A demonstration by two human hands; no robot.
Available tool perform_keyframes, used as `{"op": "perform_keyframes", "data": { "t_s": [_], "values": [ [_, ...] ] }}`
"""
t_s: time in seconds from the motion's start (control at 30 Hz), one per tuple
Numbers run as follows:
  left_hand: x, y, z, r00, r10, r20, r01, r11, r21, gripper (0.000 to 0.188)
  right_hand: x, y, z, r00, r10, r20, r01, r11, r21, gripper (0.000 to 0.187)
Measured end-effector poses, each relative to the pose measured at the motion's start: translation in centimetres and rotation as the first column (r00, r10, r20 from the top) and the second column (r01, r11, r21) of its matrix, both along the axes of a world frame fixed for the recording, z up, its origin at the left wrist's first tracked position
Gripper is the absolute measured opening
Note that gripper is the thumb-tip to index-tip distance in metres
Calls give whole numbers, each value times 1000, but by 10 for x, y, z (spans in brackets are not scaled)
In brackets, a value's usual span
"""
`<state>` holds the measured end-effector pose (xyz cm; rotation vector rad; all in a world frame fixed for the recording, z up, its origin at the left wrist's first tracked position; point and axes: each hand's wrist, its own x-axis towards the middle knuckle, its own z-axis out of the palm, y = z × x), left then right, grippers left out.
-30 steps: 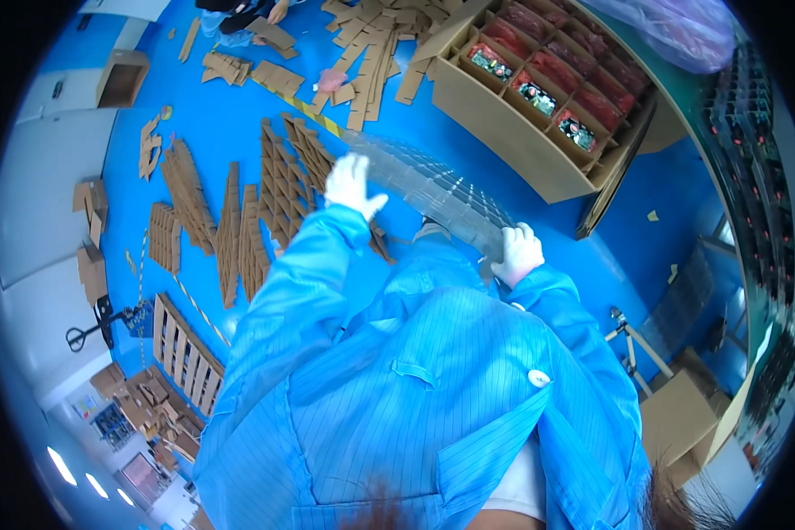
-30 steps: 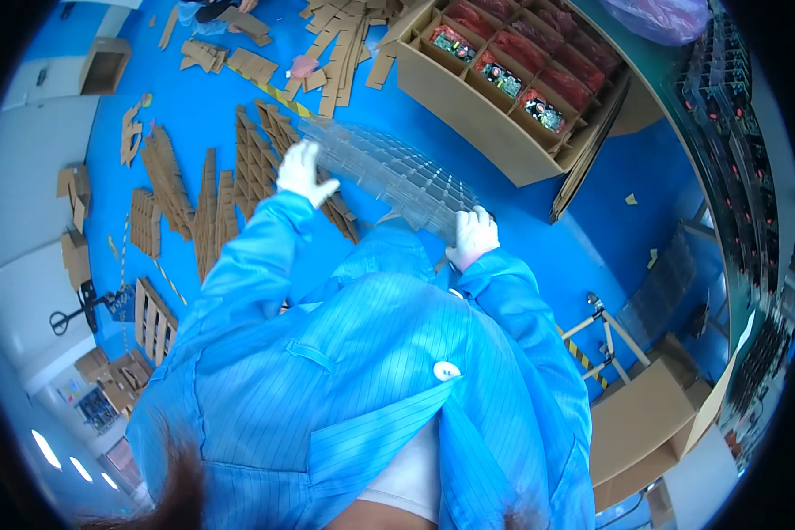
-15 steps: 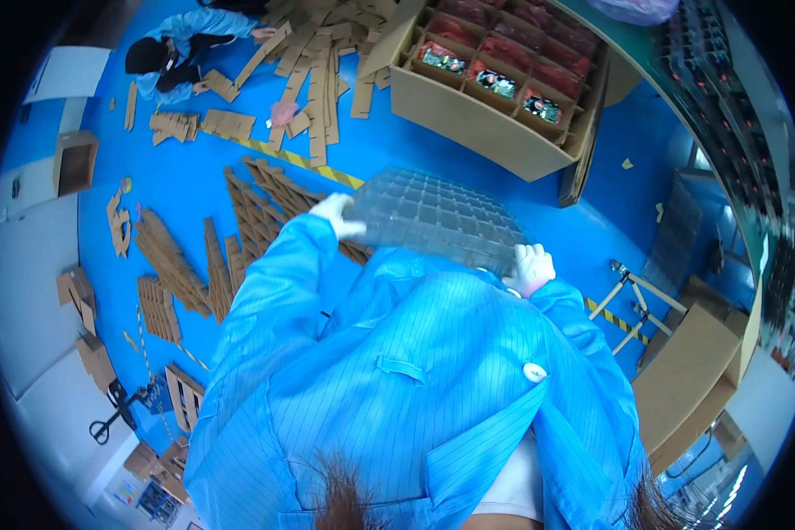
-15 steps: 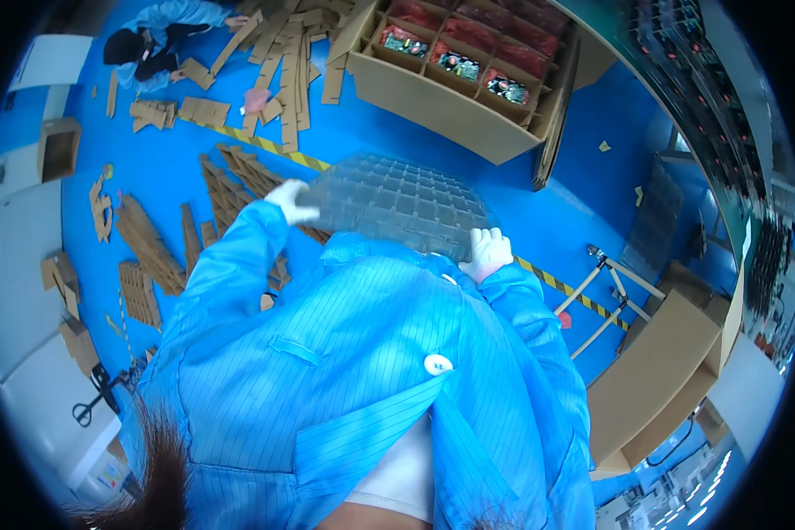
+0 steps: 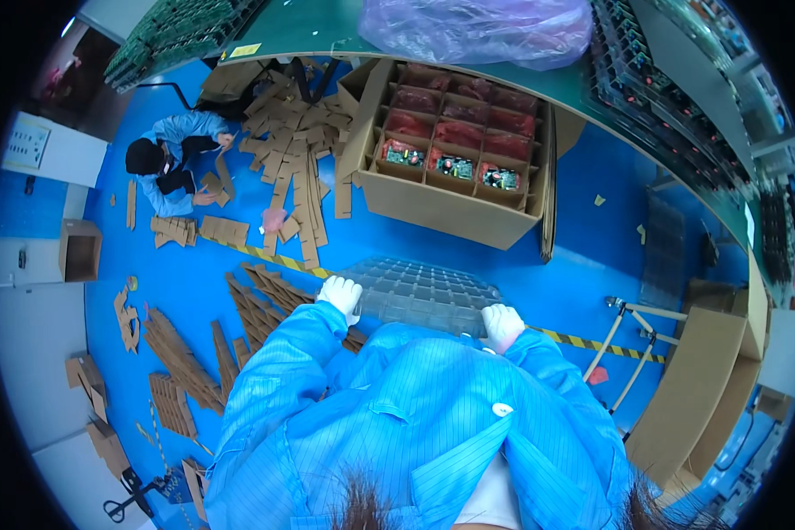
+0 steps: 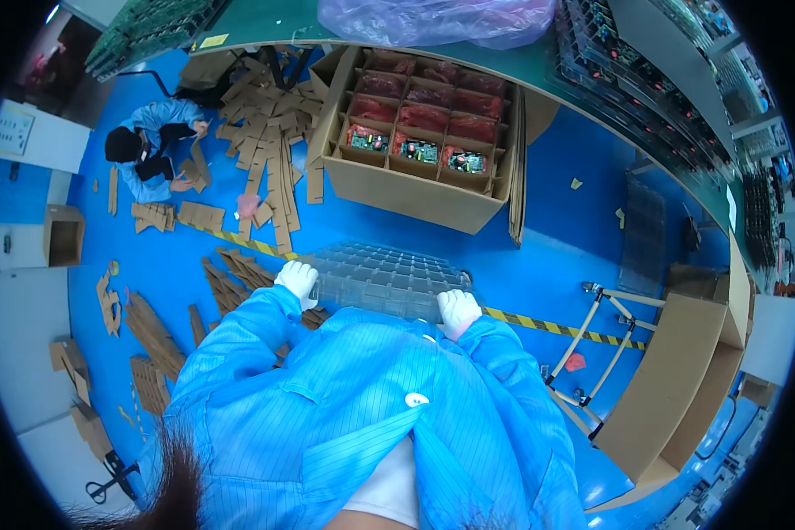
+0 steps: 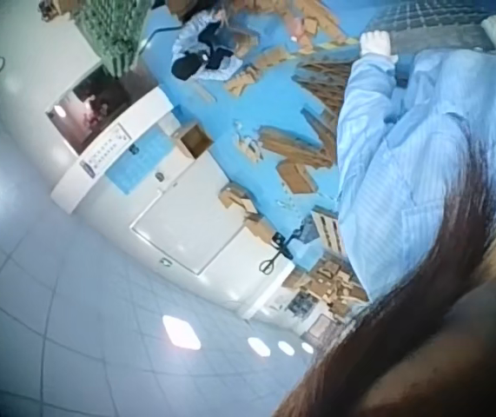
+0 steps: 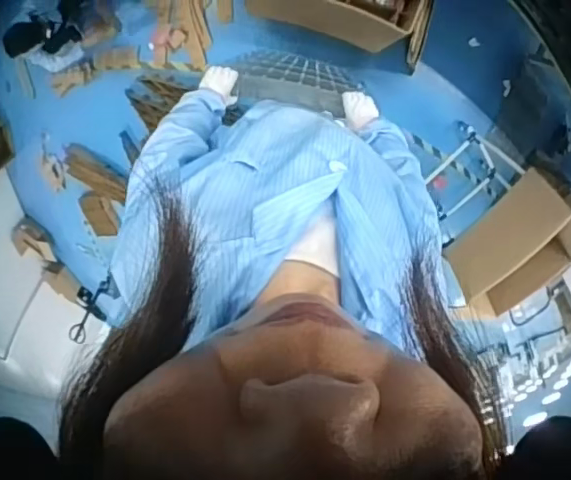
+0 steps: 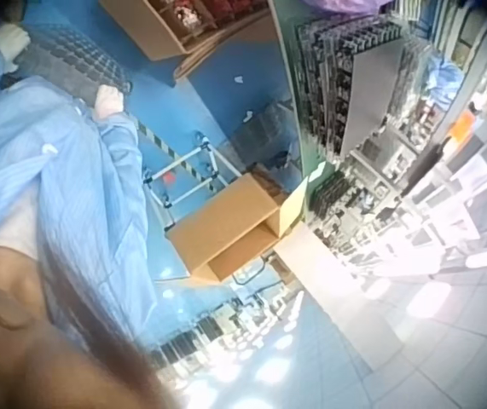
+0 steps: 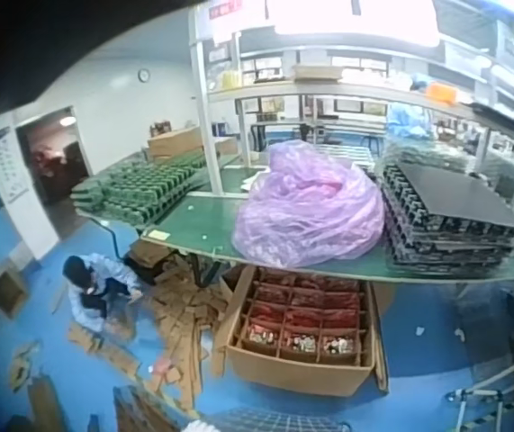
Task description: Packaging electronic circuit boards and components into boxes with protective dividers and bubble wrap.
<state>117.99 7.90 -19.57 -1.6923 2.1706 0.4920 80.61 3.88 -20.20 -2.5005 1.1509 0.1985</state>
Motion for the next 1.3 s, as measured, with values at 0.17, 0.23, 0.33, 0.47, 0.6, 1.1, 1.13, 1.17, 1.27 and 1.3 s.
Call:
{"op": "perform_keyframes", "data": {
  "t_s": [0.17,0.23,0.33,0.47,0.6,1.1,1.13,1.17,1.27,1.3],
  "values": [
    [-3,0,1,992,-126,30,129,979,-160,54,9,-2,-7,1000,24,-10,-25,999,-28,45],
    [-5,-3,-5,977,-212,9,199,901,-386,51,13,-2,-12,996,39,-83,-43,998,-46,44],
    [-26,-20,-1,983,-185,-16,179,969,-170,49,14,-4,-9,999,38,11,-37,998,-49,44],
    [-37,-33,1,988,-154,-4,153,983,104,48,17,-6,-2,994,44,96,-39,998,-54,44],
    [-37,-43,0,977,-209,42,192,950,246,49,26,-11,0,999,-32,-9,31,999,-41,42],
    [-45,-16,-36,982,-120,-145,158,945,288,36,40,-6,8,972,-111,-206,156,964,216,55],
    [-45,-17,-28,981,-111,-157,150,954,261,36,39,-10,7,970,-24,-241,84,966,244,53],
    [-46,-21,-19,984,-99,-150,134,959,248,36,39,-10,2,972,-13,-236,69,971,230,53],
    [-50,-32,-9,994,-62,-92,93,921,378,37,43,-18,-7,966,-54,-255,102,979,178,45],
    [-51,-19,-18,995,-98,19,92,977,193,36,47,-22,1,965,-46,-259,102,973,206,43]
  ]
}}
